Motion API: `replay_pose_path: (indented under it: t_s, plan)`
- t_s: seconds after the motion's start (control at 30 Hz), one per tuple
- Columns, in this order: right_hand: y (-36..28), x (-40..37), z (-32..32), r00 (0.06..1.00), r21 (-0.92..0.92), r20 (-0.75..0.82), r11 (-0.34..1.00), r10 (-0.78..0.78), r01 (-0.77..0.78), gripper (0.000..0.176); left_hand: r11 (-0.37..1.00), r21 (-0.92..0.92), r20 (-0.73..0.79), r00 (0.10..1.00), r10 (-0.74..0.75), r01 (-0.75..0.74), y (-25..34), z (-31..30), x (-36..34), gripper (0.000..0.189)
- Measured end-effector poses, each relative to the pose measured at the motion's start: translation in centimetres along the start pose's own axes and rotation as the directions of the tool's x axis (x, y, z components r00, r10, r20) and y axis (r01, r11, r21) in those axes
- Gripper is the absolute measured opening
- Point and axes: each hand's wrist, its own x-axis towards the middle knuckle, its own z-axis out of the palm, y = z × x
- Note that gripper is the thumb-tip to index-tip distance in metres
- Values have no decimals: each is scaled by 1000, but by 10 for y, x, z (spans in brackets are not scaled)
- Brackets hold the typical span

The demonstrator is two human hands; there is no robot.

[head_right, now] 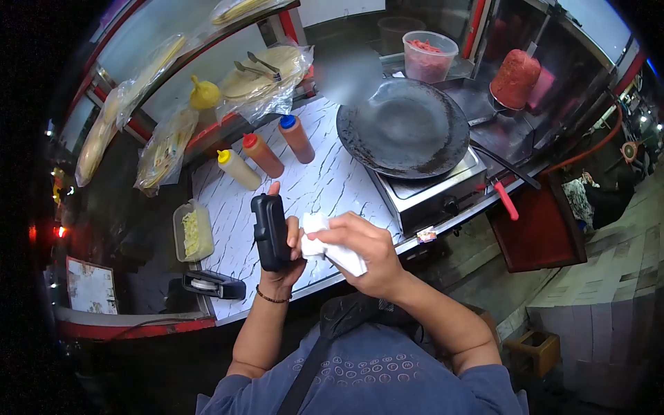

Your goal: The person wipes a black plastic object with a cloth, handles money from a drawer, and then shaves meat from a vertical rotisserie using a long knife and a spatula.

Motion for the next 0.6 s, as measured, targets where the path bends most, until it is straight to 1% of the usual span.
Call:
replay_pose_path:
  t_s: [0.07,0.1,0.13,0.17,0.2,0.23,0.27,0.3,0.33,0.37,0.4,0.47,0.5,0.53,0.57,0.6]
  plan:
    - [-7,15,1,989,-108,-54,985,-138,131,41,999,-43,37,999,15,-14,-6,4,0,64]
    - [-4,21,4,986,-143,-62,979,-157,147,44,996,-84,-2,999,-35,35,-3,15,-1,61]
    - [-1,27,6,980,-157,-64,972,-187,175,43,989,-126,-40,996,-86,80,-3,21,-2,58]
    - [-2,32,9,972,-176,-47,960,-230,218,43,996,16,-142,987,-79,83,-8,18,-3,52]
    - [-4,36,11,961,-194,-28,945,-274,264,43,993,66,-217,973,-82,98,-10,17,-4,52]
    - [-3,35,13,959,-244,14,929,-284,279,44,986,112,-292,953,-84,121,-12,18,-5,53]
    - [0,33,14,958,-241,17,929,-287,282,44,988,88,-319,943,-94,129,-10,18,-7,54]
    - [3,31,15,952,-282,50,910,-301,303,43,989,65,-346,932,-105,136,-7,17,-9,56]
    - [4,30,15,946,-321,85,890,-314,324,42,990,-37,-233,962,-140,135,-3,5,-14,59]
    - [2,29,16,946,-321,90,890,-311,323,41,979,-139,-115,980,-163,147,1,6,-15,63]
    - [2,28,16,947,-315,93,893,-309,322,41,980,-139,-123,979,-162,144,4,9,-18,63]
    - [0,29,16,921,-336,150,857,-360,390,40,955,-175,-266,922,-281,240,19,27,-23,66]
    - [-3,30,17,924,-315,125,869,-362,383,40,969,-121,-305,921,-242,214,26,38,-24,63]
    - [-5,32,17,924,-313,123,870,-361,381,40,969,-120,-307,920,-242,215,29,29,-25,63]
    - [-7,34,16,938,-258,140,903,-318,345,42,961,-20,-97,956,-277,276,35,11,-28,61]
    - [-7,36,15,947,-202,159,930,-278,307,45,946,92,114,941,-319,310,42,2,-28,60]
